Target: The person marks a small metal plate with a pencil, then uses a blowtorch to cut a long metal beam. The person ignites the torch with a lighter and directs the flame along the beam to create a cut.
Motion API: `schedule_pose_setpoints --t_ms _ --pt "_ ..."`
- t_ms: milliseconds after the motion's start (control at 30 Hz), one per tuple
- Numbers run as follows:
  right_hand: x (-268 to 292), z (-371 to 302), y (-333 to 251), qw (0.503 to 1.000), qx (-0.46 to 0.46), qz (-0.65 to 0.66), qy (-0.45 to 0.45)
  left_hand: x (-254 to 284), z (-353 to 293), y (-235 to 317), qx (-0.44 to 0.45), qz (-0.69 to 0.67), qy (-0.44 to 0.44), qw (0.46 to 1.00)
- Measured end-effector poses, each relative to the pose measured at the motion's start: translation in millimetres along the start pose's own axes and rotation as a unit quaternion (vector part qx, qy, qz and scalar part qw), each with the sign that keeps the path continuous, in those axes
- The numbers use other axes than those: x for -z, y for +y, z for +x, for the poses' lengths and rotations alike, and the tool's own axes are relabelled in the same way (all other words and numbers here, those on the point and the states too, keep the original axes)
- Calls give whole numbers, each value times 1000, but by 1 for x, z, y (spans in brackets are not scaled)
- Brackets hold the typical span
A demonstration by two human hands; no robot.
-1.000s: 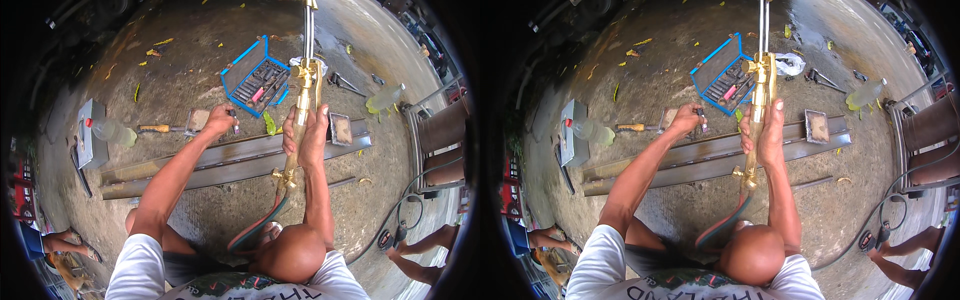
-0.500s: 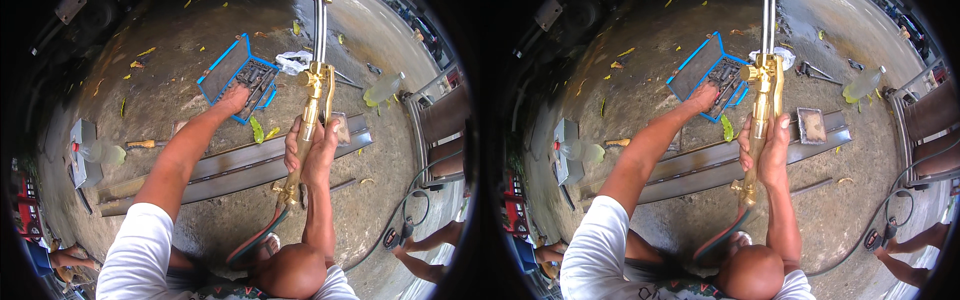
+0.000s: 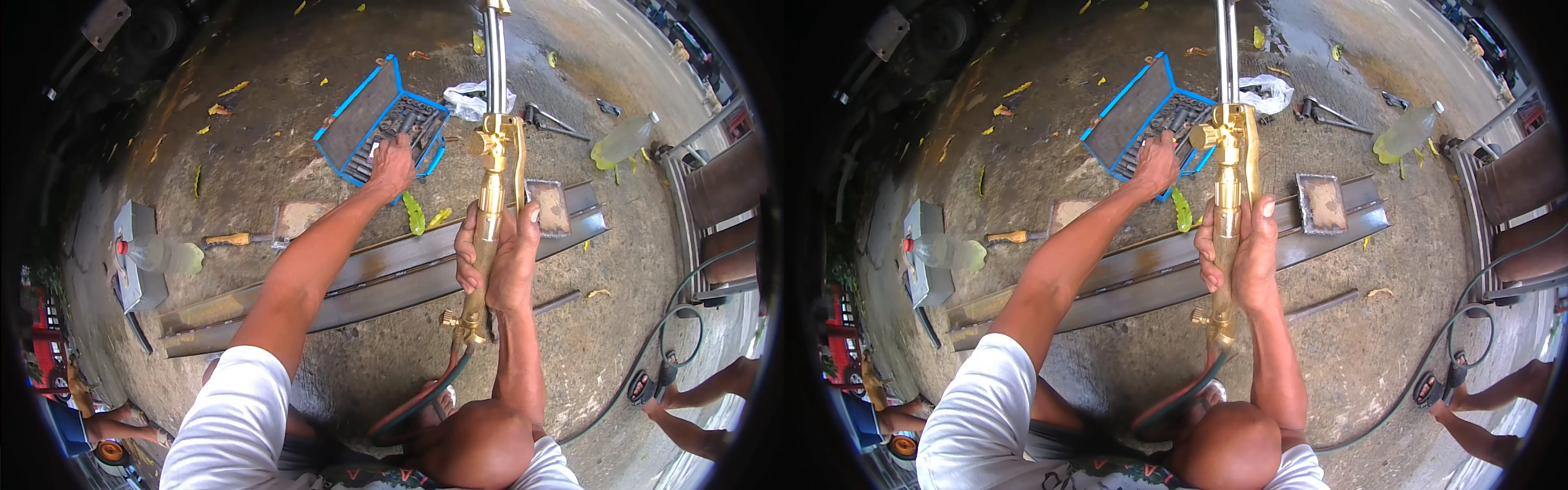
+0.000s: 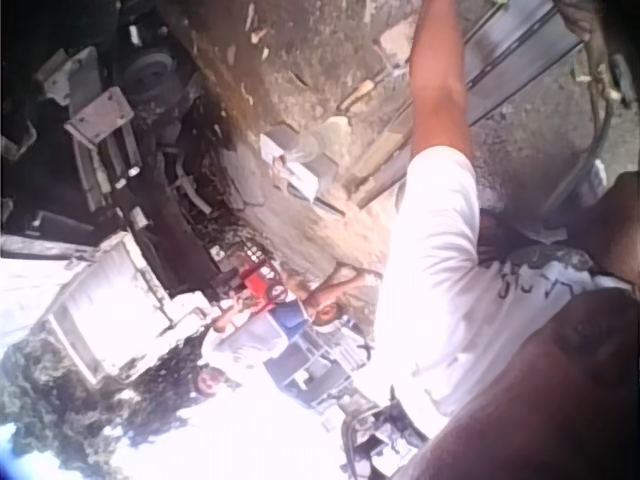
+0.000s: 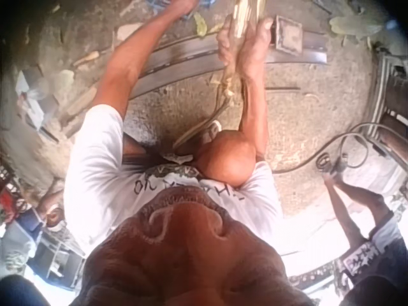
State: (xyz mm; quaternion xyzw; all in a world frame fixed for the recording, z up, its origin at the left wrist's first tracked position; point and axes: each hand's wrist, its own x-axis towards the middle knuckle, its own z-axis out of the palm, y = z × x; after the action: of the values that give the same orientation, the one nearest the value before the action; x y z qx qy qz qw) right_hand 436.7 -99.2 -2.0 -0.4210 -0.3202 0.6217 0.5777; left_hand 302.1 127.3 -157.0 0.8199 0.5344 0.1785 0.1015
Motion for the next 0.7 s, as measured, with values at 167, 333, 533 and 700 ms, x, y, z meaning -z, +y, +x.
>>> schedule_pose_setpoints --t_ms 167,333,533,700 --pt "-20 1 16 997 -40 10 -61 74 -25 17 11 -254 141 957" --pt "-46 7 27 989 -66 64 -117 165 -42 4 83 -289 140 943" --pt "-69 8 38 981 -53 104 -155 208 -80 -14 54 -295 153 941" --pt "-78 11 34 977 -37 133 -165 216 -140 7 61 -478 53 875"
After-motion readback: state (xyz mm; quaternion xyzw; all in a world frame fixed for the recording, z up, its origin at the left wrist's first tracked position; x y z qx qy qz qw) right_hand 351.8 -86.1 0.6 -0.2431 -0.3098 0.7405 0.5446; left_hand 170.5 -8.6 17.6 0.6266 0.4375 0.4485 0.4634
